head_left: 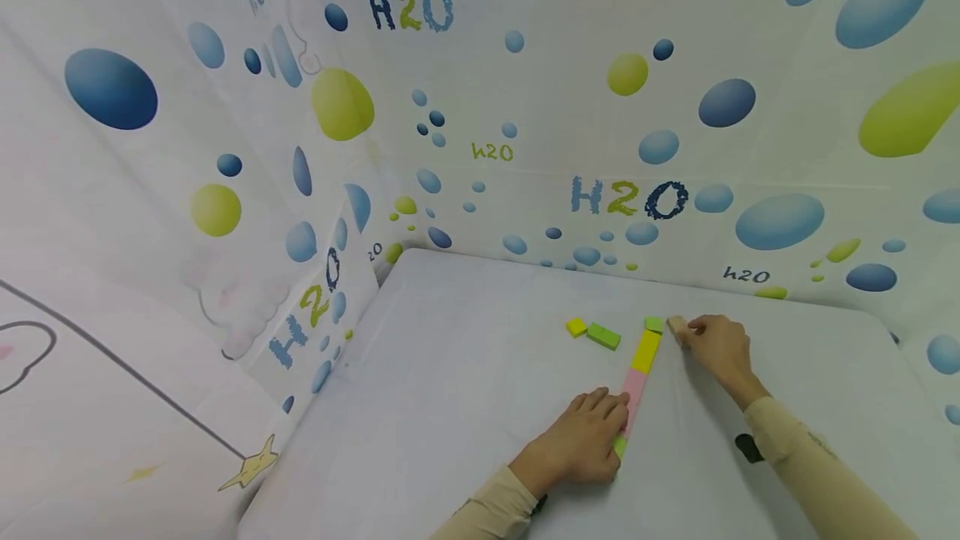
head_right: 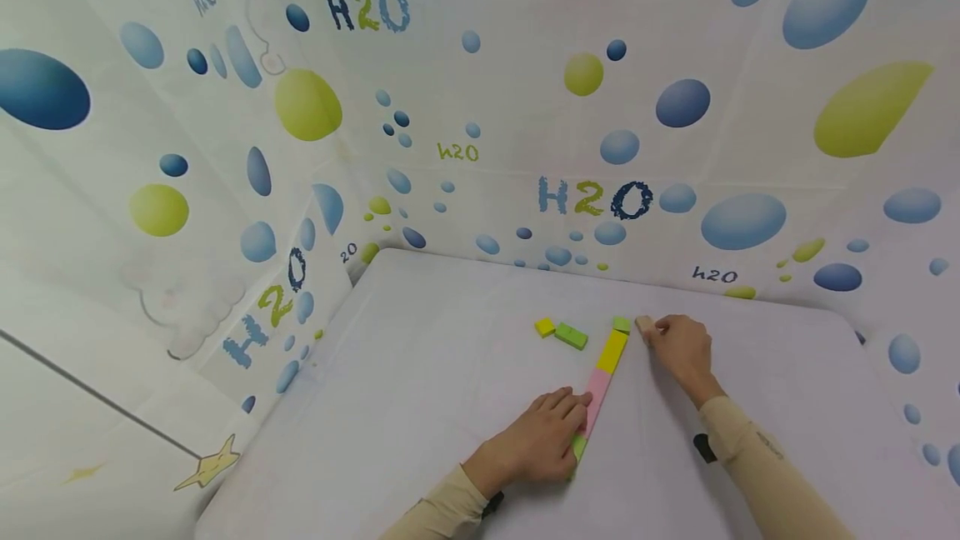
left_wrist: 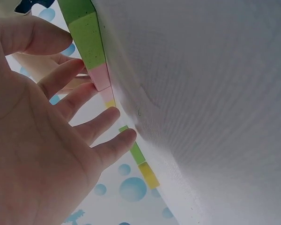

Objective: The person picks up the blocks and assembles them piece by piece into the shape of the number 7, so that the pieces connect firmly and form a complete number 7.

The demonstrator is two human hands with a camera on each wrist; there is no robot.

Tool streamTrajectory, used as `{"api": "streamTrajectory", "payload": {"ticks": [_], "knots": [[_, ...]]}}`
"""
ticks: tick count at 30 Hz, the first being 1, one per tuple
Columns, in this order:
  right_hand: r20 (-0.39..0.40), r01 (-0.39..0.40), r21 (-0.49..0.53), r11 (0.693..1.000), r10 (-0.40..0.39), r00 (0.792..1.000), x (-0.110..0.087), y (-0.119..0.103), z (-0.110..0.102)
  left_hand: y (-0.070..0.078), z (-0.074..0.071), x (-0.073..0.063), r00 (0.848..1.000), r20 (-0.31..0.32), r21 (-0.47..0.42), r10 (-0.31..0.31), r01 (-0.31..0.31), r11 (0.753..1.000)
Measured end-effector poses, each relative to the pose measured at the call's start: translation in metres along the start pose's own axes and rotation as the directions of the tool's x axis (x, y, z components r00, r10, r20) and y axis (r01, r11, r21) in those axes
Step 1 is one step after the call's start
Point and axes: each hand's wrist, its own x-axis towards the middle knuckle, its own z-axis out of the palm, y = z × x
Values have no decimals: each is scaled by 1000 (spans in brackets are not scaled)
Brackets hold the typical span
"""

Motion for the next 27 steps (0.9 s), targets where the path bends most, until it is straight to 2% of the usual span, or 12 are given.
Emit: {"api": "streamTrajectory", "payload": {"ticks": [7,22,27], "knots": [[-33,-54,64,997,56,998,6,3,0,0,2,1,1000,3,4,0,0,1000],[-42,-205,171,964,215,976,15,2,8,0,1,0,1000,9,4,-9,9,1000],[-59,-213,205,955,230,971,18,1,10,0,0,-1,1000,14,-5,-10,10,1000]]}}
